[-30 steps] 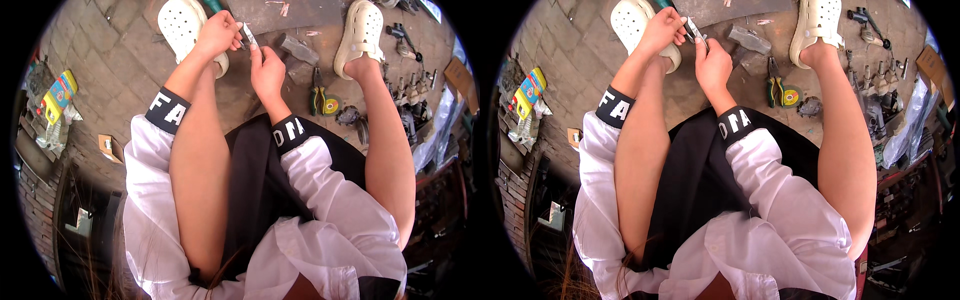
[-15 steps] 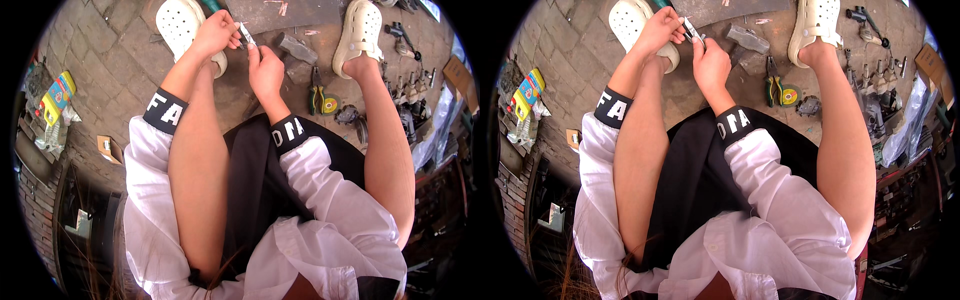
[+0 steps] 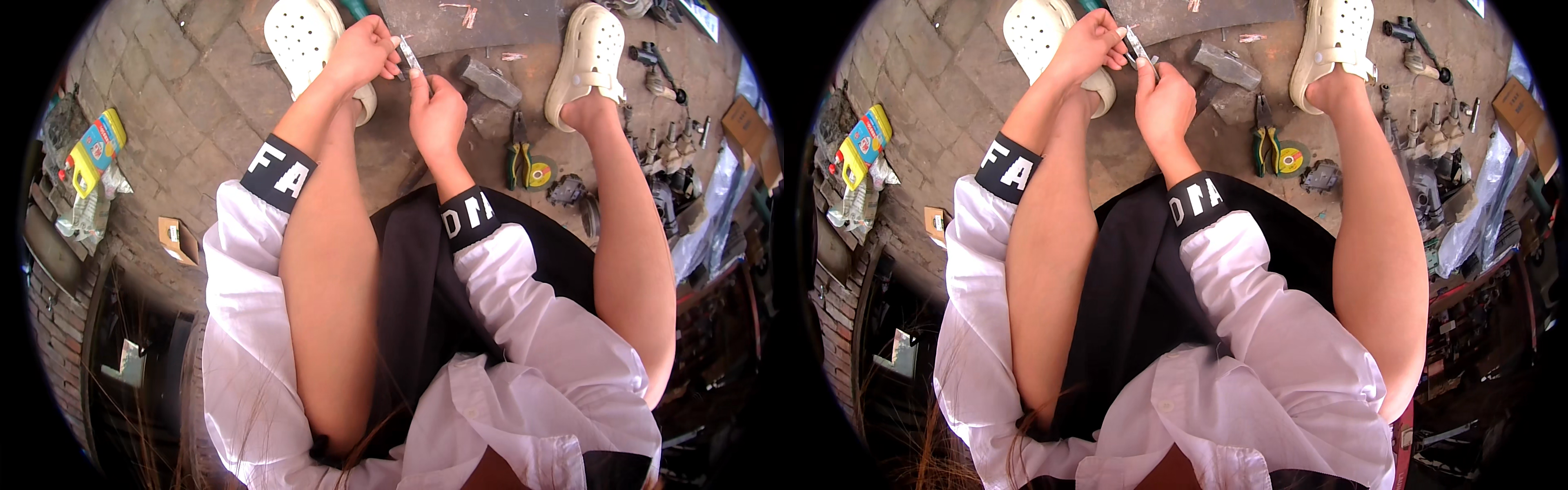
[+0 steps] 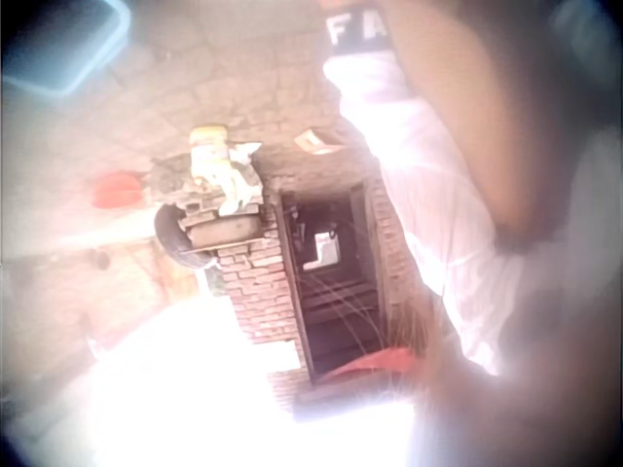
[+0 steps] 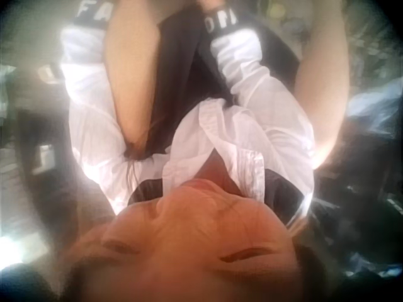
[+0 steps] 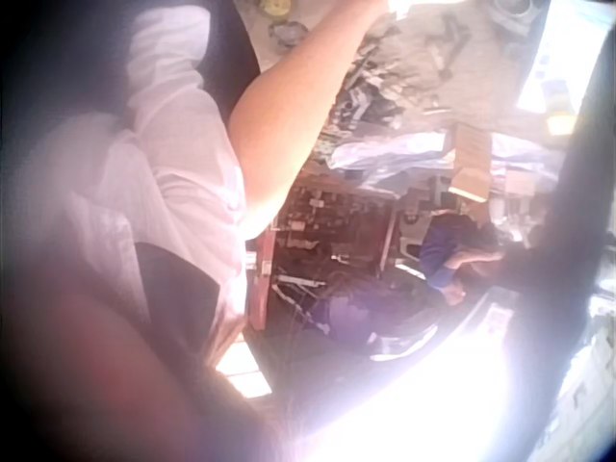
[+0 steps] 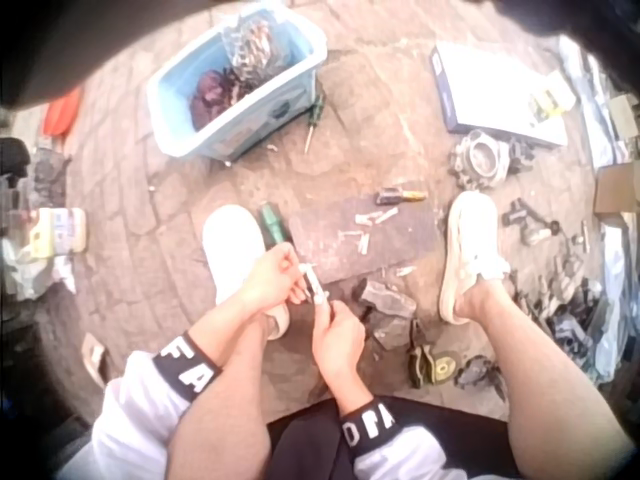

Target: The person sits on the floor and uses a hammer and a small metal tool to work on tiny metallic pieces. They repeatedly tap and adjust the pieces, occasionally picking up new items from a nearby container.

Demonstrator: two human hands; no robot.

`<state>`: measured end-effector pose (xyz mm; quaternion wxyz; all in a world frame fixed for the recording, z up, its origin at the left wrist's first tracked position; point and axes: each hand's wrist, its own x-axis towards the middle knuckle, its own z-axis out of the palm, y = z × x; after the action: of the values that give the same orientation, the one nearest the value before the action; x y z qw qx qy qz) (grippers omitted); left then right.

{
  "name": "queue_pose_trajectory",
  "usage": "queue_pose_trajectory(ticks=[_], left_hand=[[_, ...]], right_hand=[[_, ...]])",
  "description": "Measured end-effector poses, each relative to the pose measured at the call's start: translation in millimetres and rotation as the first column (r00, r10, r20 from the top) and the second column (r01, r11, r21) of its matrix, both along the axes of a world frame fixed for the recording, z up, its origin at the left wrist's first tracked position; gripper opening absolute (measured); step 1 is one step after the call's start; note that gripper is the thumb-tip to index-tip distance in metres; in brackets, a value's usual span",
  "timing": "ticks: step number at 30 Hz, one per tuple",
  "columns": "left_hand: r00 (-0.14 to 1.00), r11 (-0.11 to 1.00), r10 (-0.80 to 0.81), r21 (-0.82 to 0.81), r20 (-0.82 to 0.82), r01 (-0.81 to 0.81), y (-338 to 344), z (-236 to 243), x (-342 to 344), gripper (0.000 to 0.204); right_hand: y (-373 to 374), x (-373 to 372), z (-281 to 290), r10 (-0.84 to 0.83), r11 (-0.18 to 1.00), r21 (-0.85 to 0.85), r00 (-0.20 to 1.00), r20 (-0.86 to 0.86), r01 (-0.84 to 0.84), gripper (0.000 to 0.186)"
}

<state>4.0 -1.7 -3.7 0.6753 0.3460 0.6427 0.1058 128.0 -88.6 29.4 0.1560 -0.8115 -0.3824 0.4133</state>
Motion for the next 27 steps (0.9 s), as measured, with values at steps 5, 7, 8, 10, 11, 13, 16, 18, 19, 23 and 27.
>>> queue_pose_trajectory(ticks=[5,7,8,10,11,13,16,18,19,23,27], left_hand=[[0.999,0.999,0.032,-0.007,0.039,-0.032,-1,-3,-1,0.014],[0.998,0.999,0.039,-0.012,0.044,-0.038,0,-2,-1,0.014],[0.998,0.999,0.041,-0.015,0.044,-0.041,1,-2,-1,0.014],[0.998,0.999,0.046,-0.02,0.048,-0.045,1,-3,-1,0.014],[0.998,0.999,0.048,-0.021,0.05,-0.047,1,-3,-1,0.014],[0.997,0.998,0.05,-0.027,0.05,-0.049,2,-2,-2,0.014],[0.997,0.998,0.058,-0.037,0.048,-0.057,1,-1,-1,0.014],[0.995,0.997,0.075,-0.039,0.06,-0.072,2,-4,3,0.014],[0.996,0.997,0.07,-0.032,0.061,-0.068,4,-2,4,0.014],[0.999,0.998,0.051,-0.041,0.005,-0.051,3,14,-1,0.015],[1.0,0.999,-0.003,0.049,-0.016,0.004,0,14,0,0.016]], right_hand=[[1,-4,1,-0.032,0.999,-0.005,0.999,0.006,0.032,0.045],[0,-5,-1,-0.038,0.999,0.026,0.999,0.031,0.038,0.045],[0,-6,-2,-0.042,0.998,0.042,0.998,0.043,0.04,0.046],[0,-9,-3,-0.067,0.997,0.039,0.997,0.034,0.066,0.046],[0,-10,-4,-0.08,0.996,0.037,0.996,0.029,0.079,0.046],[0,-10,-3,-0.074,0.997,0.02,0.997,0.03,0.073,0.045],[0,-9,-2,-0.064,0.997,0.053,0.996,0.058,0.061,0.044],[-1,-2,-6,-0.048,0.997,0.073,0.994,0.096,0.041,0.042],[1,6,-9,-0.11,0.992,0.082,0.985,0.133,0.1,0.042],[7,54,-3,-0.059,0.994,0.105,0.984,0.166,0.042,0.041],[14,32,6,0.0,0.967,0.256,0.999,-0.053,0.014,0.038]])
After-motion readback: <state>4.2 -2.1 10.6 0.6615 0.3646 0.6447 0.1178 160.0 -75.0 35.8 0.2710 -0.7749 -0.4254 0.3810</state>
